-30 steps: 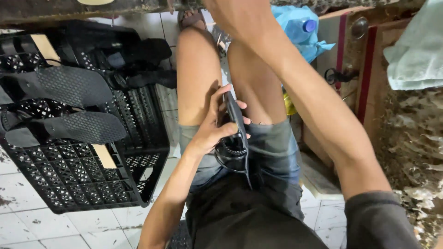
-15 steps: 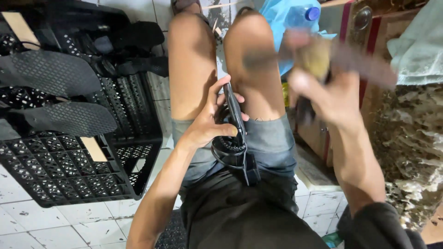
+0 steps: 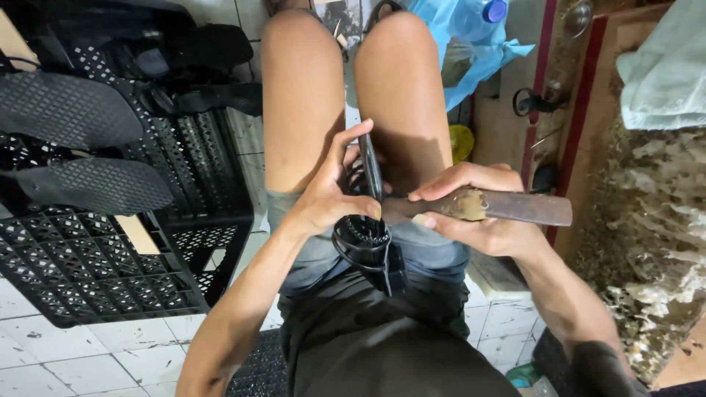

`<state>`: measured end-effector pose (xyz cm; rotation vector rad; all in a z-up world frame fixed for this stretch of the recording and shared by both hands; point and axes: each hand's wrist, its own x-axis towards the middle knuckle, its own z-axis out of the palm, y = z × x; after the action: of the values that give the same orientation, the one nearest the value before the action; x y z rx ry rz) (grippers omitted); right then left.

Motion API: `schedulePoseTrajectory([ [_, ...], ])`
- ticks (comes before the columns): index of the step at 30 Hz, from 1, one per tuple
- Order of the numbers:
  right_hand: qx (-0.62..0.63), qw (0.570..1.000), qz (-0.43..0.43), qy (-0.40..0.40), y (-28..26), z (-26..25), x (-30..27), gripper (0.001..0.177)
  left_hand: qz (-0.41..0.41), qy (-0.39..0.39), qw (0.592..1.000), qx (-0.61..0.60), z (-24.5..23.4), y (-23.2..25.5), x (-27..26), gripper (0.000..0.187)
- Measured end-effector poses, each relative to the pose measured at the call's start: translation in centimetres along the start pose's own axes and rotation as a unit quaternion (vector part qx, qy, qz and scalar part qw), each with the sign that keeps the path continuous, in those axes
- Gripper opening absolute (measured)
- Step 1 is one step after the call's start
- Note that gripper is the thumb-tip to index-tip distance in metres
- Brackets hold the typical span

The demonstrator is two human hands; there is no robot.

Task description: Assembling sandals by heating components, fitting straps into soles using a wedging tool, and securing them with a hammer.

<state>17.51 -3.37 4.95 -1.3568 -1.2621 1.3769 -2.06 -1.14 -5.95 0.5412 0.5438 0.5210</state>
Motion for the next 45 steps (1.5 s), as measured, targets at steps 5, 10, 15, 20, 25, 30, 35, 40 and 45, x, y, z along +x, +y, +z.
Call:
schedulePoseTrajectory([
  [5,0.038,0.998,0.006,0.043,1.1,-0.5,-2.5,0.021,-0.005,-0.028,1.000,0.003,0.5,1.1,-0.3,0.111],
  [10,0.055,0.996,0.010,0.075,1.6,0.4,-3.9,0.018,0.003,-0.022,1.000,0.020,0.6,0.8,-0.4,0.113],
  [15,0.040,0.997,0.002,0.061,1.8,0.6,-3.0,0.019,0.010,0.014,0.992,0.122,0.1,0.3,0.1,0.108],
  [20,-0.012,0.999,-0.001,0.031,-0.6,-0.1,-1.3,0.020,0.011,0.012,0.991,0.132,0.7,1.2,0.6,0.107],
  [25,0.011,1.000,-0.002,0.027,-0.1,-0.8,-1.7,0.021,-0.002,0.001,0.994,0.111,0.7,1.1,-0.1,0.110],
  [30,0.008,0.997,0.003,0.070,-0.2,0.7,-1.6,0.020,-0.009,0.035,0.998,0.044,1.2,0.9,-0.3,0.086],
  [35,0.011,0.997,-0.004,0.082,0.1,0.4,-3.0,0.022,0.027,0.038,0.998,0.048,2.5,1.8,-1.0,0.097],
  [40,0.078,0.992,-0.035,0.090,-0.6,0.1,-4.3,0.024,0.038,0.042,0.998,-0.005,4.5,1.7,-2.0,0.090],
  [45,0.052,0.987,-0.083,0.127,-3.0,0.2,-6.0,0.025,0.073,-0.003,0.995,0.074,7.2,5.3,-3.0,0.070],
])
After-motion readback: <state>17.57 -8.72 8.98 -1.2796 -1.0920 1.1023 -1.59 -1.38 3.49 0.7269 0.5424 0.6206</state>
